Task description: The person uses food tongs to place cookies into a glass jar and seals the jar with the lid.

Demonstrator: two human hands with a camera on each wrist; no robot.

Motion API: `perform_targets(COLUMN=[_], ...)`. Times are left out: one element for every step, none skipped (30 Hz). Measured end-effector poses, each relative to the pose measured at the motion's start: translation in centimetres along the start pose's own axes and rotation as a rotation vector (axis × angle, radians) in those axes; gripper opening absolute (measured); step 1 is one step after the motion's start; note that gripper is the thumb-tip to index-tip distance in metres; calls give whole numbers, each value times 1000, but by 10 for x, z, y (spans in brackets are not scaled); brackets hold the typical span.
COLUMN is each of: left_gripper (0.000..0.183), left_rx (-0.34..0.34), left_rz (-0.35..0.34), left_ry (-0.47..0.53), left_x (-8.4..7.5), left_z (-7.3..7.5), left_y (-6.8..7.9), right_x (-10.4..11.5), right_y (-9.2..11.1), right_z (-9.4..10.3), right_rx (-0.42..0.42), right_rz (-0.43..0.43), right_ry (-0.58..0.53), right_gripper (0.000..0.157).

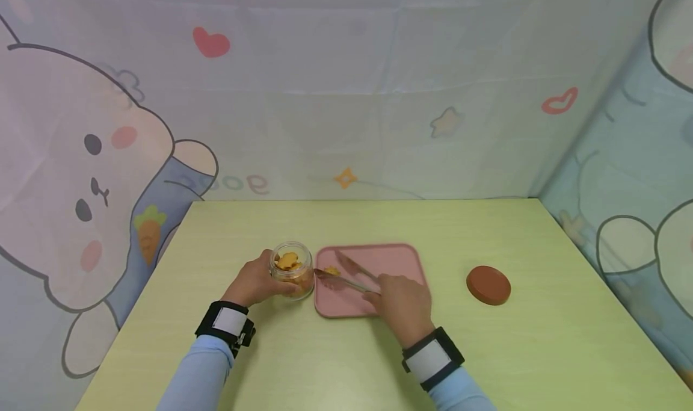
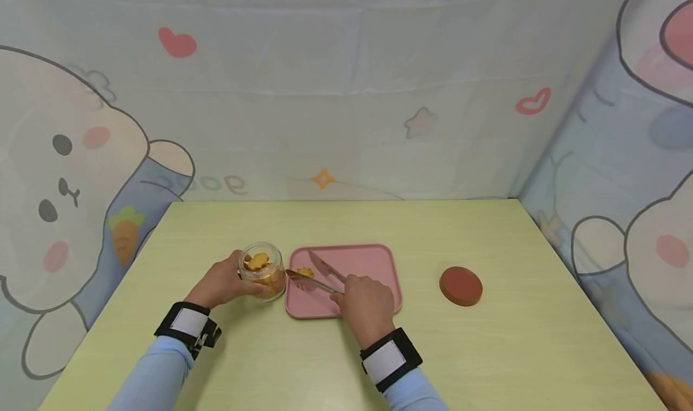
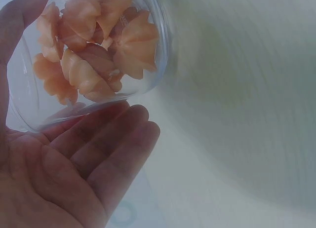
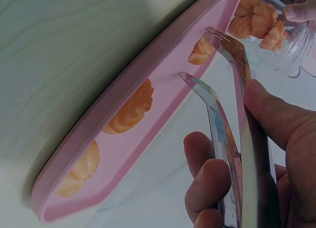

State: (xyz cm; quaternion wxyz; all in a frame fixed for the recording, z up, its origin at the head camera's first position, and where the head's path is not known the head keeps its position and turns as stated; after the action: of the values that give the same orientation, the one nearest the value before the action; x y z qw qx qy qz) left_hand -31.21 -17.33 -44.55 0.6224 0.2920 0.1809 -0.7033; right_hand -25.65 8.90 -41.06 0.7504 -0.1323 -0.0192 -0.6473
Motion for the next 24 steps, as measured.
perform_targets(left_gripper=[84,84,84,83,84,84,84,84,84,84,85,85,86,87,87,87,88,88,88,88,88,88,88,89], left_rx=[-1,-2,-2,-3,-3,-4,-5,-5,-6,-7,-7,-7,-6,-7,-6,-6,-5,-5,-5,-4,-3,-3,-2,-2], left_rz=[0,-1,-1,0,-1,-1,-2,-2,-2,-1,-2,-1,0,2,3,4,4,6,7,8,8,8,8,9], left_ry=[-1,-3,-4,-5,-6,-6,-7,-9,-10,-12,-13,-13,-14,-15,-14,-14,-12,-12,-11,-11,-11,-11,-10,-10], left_x=[0,-1,-1,-1,-1,-1,0,0,0,1,1,2,2,2,3,3,3,3,3,3,3,3,3,3], left_z=[0,0,1,1,1,1,1,0,0,0,0,0,0,0,0,-1,-1,-1,-1,-1,-1,-1,-1,-1], left_y=[0,0,1,1,1,0,0,0,0,0,0,0,0,0,-1,-1,-1,-1,-1,-1,-1,-1,-1,-1], right_x=[0,0,0,0,0,0,0,0,0,0,0,0,0,0,0,0,0,0,0,0,0,0,0,0], right_y=[0,0,0,0,0,0,0,0,0,0,0,0,0,0,0,0,1,1,1,2,2,2,3,3], right_z=[0,-1,-1,-1,-2,-2,-3,-3,-4,-4,-5,-5,-5,-5,-4,-4,-3,-3,-2,-2,-2,-1,0,0], right_rx=[2,3,3,3,0,-2,-3,-4,-5,-6,-6,-6,-6,-7,-10,-14,-18,-22,-28,-34,-42,-50,-60,-67], right_rz=[-2,-6,-10,-12,-11,-11,-11,-11,-10,-9,-9,-12,-14,-14,-12,-10,-7,-4,2,7,12,17,24,28], right_ry=[3,2,1,2,0,0,-3,-5,-7,-8,-13,-17,-22,-23,-23,-22,-18,-14,-8,-2,4,7,7,6], right_gripper=[38,38,37,37,37,37,37,36,36,36,35,34,33,32,32,31,31,31,31,31,31,31,32,32])
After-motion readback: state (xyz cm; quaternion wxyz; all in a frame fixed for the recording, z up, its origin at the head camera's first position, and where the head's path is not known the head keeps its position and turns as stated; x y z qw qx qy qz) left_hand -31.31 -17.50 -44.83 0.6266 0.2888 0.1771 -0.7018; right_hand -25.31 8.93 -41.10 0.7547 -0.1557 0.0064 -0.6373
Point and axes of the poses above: each hand's wrist, its own y-axis away from the middle knuckle, its own z-axis out of the back of the hand, x = y × z, the point moved 8 cm from there along -y, towards the middle knuckle, and after that the axes turned 2 degrees about x, right-handed, at the moved point
